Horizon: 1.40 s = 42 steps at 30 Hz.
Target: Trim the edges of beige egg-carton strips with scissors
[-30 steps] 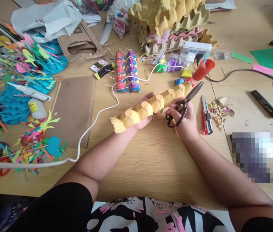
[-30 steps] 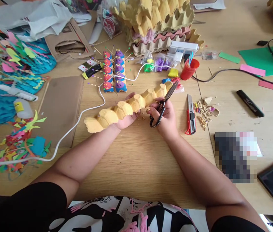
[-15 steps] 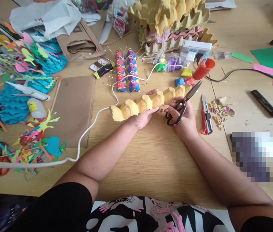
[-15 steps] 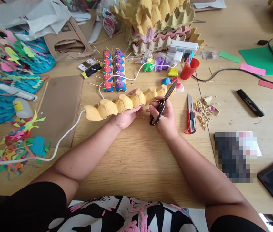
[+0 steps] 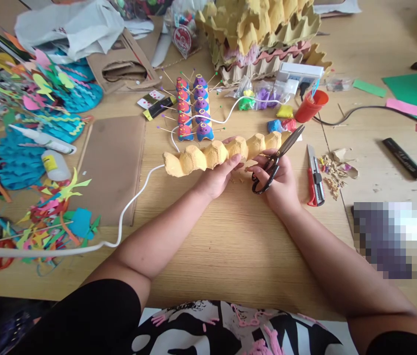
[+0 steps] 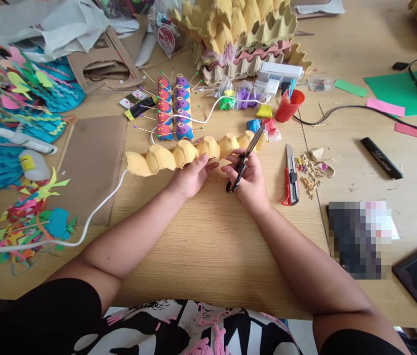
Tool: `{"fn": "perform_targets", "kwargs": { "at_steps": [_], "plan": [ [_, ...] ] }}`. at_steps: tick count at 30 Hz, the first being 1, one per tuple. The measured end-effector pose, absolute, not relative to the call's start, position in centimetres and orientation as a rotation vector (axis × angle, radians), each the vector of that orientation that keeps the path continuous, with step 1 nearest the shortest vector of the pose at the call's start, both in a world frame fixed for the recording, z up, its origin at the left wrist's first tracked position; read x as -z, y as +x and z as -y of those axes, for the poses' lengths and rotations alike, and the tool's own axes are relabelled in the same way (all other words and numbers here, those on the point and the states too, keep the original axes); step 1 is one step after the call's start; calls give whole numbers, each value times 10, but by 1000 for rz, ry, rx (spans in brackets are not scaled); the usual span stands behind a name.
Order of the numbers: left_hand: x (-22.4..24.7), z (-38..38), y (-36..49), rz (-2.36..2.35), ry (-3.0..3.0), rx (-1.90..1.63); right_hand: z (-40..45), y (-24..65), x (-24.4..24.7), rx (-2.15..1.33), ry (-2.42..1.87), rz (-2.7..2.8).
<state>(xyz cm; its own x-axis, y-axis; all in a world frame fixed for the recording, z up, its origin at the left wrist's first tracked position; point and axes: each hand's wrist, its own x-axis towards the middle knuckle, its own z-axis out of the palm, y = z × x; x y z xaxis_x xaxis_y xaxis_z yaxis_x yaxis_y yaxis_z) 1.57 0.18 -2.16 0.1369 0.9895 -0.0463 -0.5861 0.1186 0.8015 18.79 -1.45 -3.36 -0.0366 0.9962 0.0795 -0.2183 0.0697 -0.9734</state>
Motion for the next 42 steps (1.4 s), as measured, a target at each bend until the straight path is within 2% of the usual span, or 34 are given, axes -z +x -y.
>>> {"fn": "perform_targets", "kwargs": {
  "at_steps": [13,21,35,42],
  "plan": [
    [22,-5,19,-736,580,-1388,18,190,24,-1245,-1070,1238],
    [18,-10,19,-827,440,-1468,26,194,7,-1544,-1134,1455],
    [34,-13,13,-1073,659,-1729,26,198,-8,-1699,-1129,1658],
    [33,-10,11,-1052,760,-1784,21,204,-14,-1649,-1179,1773]
  ]
}}
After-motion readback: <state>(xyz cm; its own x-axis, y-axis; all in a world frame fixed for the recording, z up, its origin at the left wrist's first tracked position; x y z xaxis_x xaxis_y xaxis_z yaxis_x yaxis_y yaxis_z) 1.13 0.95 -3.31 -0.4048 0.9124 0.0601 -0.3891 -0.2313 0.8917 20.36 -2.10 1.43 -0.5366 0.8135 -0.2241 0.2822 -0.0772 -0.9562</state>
